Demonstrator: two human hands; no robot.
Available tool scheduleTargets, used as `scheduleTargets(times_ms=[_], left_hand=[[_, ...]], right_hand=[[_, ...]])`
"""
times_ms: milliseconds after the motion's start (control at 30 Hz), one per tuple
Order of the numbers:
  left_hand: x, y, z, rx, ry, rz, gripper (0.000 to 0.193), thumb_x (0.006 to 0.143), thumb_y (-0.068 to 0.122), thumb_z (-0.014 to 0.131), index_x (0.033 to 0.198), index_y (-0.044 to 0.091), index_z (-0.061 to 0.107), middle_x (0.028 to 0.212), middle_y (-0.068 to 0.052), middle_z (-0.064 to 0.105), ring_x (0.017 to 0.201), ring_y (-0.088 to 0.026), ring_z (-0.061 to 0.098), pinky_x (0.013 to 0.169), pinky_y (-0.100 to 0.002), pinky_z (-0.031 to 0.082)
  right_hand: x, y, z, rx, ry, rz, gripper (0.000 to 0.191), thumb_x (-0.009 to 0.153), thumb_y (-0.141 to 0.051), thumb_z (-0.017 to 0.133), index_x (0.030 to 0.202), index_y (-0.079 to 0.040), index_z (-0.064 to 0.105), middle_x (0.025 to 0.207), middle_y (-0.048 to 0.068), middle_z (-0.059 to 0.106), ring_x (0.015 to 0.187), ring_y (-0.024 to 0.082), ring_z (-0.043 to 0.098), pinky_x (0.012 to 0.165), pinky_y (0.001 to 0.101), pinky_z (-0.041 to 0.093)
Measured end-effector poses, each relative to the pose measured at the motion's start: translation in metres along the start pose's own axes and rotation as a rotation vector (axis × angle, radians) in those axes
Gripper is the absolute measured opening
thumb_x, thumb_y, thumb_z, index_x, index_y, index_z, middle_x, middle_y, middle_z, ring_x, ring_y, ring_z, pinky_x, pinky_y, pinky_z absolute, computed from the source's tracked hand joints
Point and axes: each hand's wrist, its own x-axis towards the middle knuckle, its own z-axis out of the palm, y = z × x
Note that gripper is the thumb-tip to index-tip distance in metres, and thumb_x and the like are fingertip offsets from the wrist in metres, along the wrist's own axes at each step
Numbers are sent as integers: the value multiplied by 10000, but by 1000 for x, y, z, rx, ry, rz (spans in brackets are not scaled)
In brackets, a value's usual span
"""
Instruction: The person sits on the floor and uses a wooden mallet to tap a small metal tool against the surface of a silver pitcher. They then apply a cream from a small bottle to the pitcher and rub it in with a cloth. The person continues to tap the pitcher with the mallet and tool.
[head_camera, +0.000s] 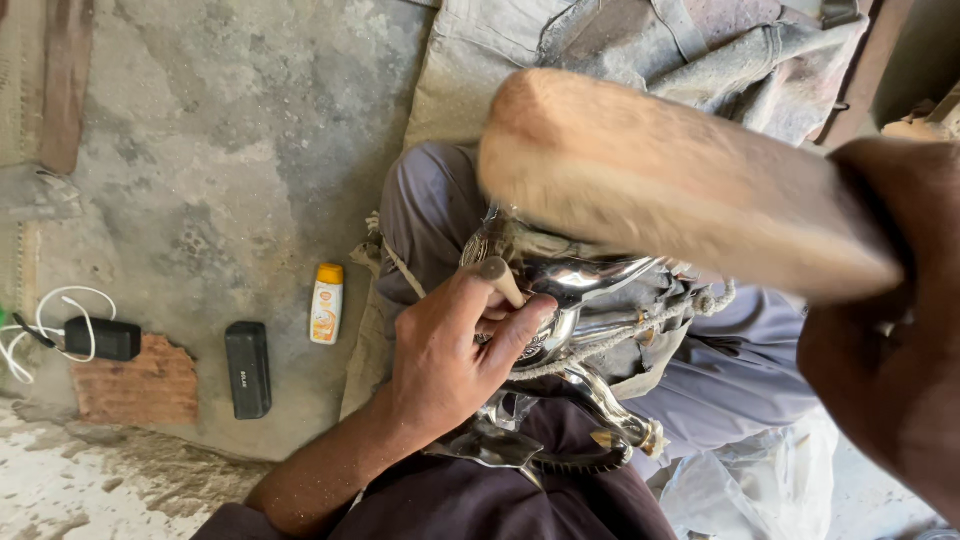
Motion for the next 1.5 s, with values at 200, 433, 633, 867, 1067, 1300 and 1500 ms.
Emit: scheduleTargets(times_ms=[200,433,633,867,1067,1300,1500], left_hand=[[14,5,-4,148,-105,78,235,939,167,804,1018,31,630,884,-105,704,727,-195,749,600,-339,603],[42,10,-1,183,-363,211,343,923,155,763,1197,15,612,988,-131,735,791,-230,755,640,-339,625],[61,17,6,305,-673,174,373,923,173,750,1254,51,631,763,-121,703,659,-236,728,530,-365,593],[74,21,18,317,-859,294,340,950,3,621,1278,89,640,779,-110,707,683,-227,748,494,-314,603],[76,33,19,391,-922,349,329,930,18,642,1234,137,678,743,-101,677,682,-237,745,561,-353,602],[74,29,29,335,-748,270,396,904,97,741,1283,92,627,748,-72,631,696,-170,735,539,-297,610],[71,35,33,467,-776,361,405,904,126,751,1289,106,625,712,-82,614,669,-213,718,562,-337,611]], right_hand=[[-11,23,9,-128,-86,-2,582,665,149,623,1240,57,620,870,225,670,672,273,674,634,393,567],[-43,50,37,-48,-11,111,547,693,162,602,1237,107,609,942,257,687,760,316,703,661,385,573],[-87,47,67,47,38,335,490,742,116,699,1222,72,616,976,257,712,828,335,733,720,391,587],[-126,19,108,366,270,616,447,780,43,749,1207,58,617,991,230,722,880,320,731,798,385,584],[-153,11,148,406,451,635,371,879,-63,736,1219,12,609,1019,188,703,938,245,724,855,338,565],[-165,23,159,671,509,818,353,921,-73,771,1197,53,591,1030,170,729,932,168,699,906,329,557],[-150,30,152,803,632,770,390,869,-37,731,1208,48,557,1069,139,690,999,172,689,912,315,567]])
